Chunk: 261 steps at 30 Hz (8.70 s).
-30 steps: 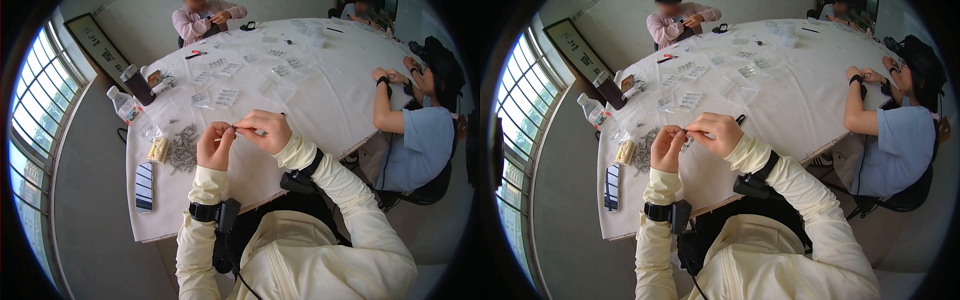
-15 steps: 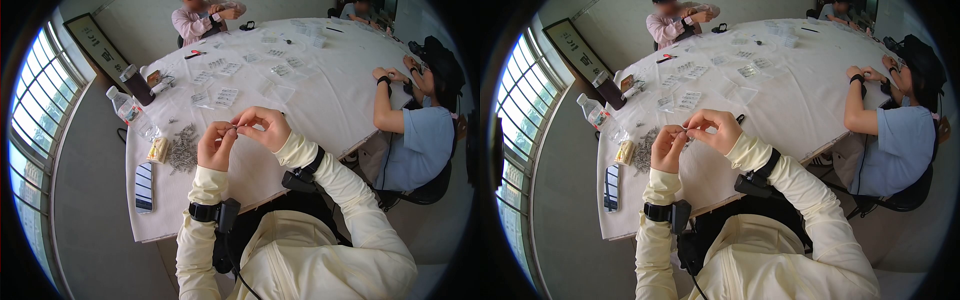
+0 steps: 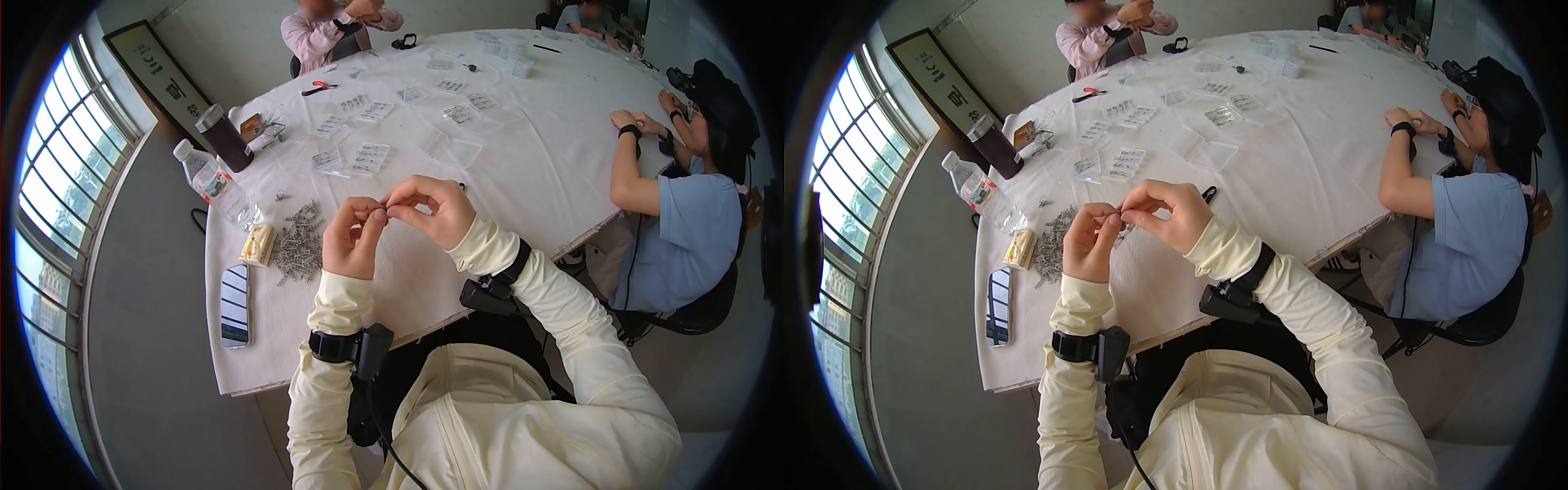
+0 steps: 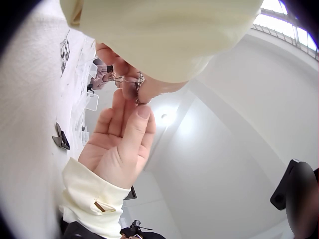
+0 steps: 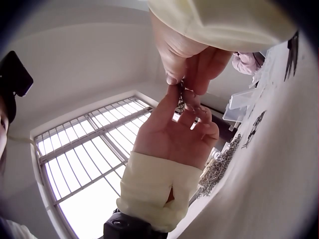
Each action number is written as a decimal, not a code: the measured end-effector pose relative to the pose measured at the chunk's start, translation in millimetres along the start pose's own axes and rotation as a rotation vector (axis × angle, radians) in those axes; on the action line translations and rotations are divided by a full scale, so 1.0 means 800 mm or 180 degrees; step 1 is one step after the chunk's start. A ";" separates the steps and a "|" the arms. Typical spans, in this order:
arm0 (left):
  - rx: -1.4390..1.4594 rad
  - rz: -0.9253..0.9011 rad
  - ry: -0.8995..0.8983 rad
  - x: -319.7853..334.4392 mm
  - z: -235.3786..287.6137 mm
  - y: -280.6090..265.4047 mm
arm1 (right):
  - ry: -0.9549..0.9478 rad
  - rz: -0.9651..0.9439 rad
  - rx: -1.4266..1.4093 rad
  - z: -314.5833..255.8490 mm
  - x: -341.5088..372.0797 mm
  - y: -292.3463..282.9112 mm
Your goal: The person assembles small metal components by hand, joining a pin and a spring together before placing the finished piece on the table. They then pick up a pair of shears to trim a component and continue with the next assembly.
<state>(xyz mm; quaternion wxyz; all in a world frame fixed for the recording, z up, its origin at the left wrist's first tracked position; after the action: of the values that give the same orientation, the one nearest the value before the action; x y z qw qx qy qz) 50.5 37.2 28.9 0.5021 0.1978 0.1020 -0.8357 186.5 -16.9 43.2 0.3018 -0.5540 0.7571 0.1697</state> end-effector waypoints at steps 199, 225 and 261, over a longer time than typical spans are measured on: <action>0.0727 0.0322 -0.0558 0.004 -0.018 0.001 | 0.1629 0.0008 -0.1547 0.045 0.010 0.003; 0.0176 0.0332 -0.0271 0.005 -0.007 0.001 | 0.0609 0.0162 -0.0668 0.012 0.005 0.004; 0.0234 0.0137 -0.0146 0.005 0.003 0.007 | -0.0480 0.0028 0.0427 -0.022 0.002 -0.001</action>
<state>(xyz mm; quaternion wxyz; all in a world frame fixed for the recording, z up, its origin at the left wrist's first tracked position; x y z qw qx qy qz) 53.1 30.4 29.6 0.5145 0.1991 0.0554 -0.8322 182.1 -29.2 55.5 0.3936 -0.5149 0.7443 0.1611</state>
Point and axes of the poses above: each hand's wrist, its own x-axis away from the middle knuckle, its own y-axis out of the palm, z = x × y, the point moved 7 cm from there along -x, towards the middle knuckle, and after that the axes turned 6 degrees about z, right-handed, at the moved point
